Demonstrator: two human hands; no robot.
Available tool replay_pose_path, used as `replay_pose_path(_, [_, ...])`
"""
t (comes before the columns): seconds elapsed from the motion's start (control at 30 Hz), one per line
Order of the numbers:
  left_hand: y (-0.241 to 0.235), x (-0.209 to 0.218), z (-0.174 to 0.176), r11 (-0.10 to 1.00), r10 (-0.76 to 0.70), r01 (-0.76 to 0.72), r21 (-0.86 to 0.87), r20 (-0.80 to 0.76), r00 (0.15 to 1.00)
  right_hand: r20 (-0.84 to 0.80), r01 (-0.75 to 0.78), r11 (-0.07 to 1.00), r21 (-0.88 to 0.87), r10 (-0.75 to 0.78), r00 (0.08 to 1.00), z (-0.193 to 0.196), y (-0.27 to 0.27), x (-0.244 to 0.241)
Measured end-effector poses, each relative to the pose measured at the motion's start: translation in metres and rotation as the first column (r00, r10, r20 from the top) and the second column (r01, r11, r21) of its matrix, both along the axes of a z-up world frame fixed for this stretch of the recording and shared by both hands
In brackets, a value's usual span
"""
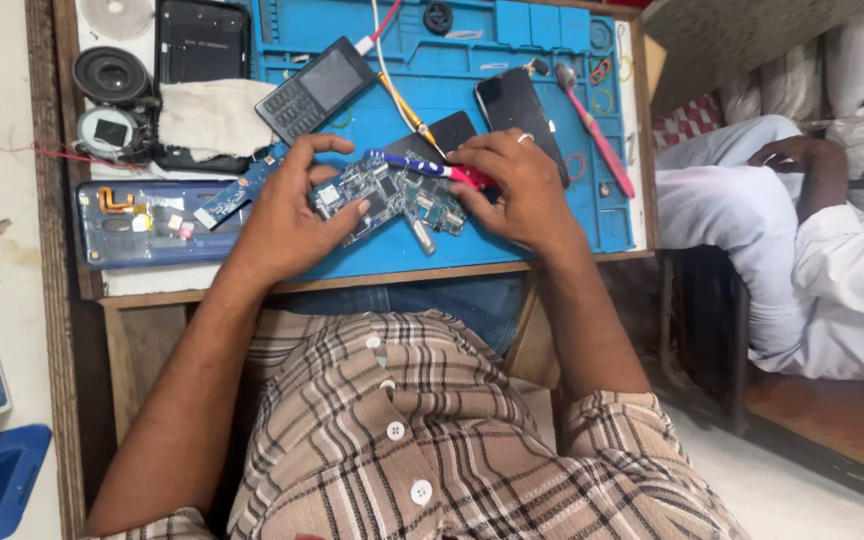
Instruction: The person holds a small circuit board and uses a pen-like tool to touch and adjust components on it. They repeatedly rotate the board and probe different areas while seated at a cluttered workbench.
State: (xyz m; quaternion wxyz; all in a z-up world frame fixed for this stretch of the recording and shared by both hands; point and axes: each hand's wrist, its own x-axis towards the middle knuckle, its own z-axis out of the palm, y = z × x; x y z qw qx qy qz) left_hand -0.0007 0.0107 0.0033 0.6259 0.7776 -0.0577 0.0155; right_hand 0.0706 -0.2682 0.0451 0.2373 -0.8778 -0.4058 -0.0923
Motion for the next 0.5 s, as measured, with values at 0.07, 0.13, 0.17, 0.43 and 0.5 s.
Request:
replay_pose_path(0.07, [-0.001, 0.001, 0.005, 0.997, 0.011, -0.004, 0.074, -0.096, 0.995, 0.045, 0.0, 1.0, -0.02, 0.001, 0.999, -0.005, -0.001, 0.002])
replay_pose_path(0.13, [-0.001, 0.002, 0.004, 0.99, -0.005, 0.022, 0.143, -0.119, 0.993, 0.106, 0.066, 0.997, -0.042, -0.061, 0.992, -0.013, -0.006, 0.005])
replay_pose_path(0.17, [-0.001, 0.002, 0.002, 0.993, -0.015, 0.024, 0.116, -0.076, 0.997, 0.075, 0.118, 0.993, 0.001, -0.117, 0.99, -0.017, -0.01, 0.005])
replay_pose_path(0.43, [0.0, 0.0, -0.013, 0.993, -0.047, 0.031, 0.112, 0.143, 0.989, -0.072, 0.092, 0.996, -0.005, -0.092, 0.993, -0.017, -0.003, -0.047])
replay_pose_path(0.5, [0.001, 0.002, -0.013, 0.994, -0.058, 0.05, 0.1, 0.079, 0.995, -0.112, 0.086, 0.994, 0.065, -0.079, 0.991, -0.026, 0.011, -0.071])
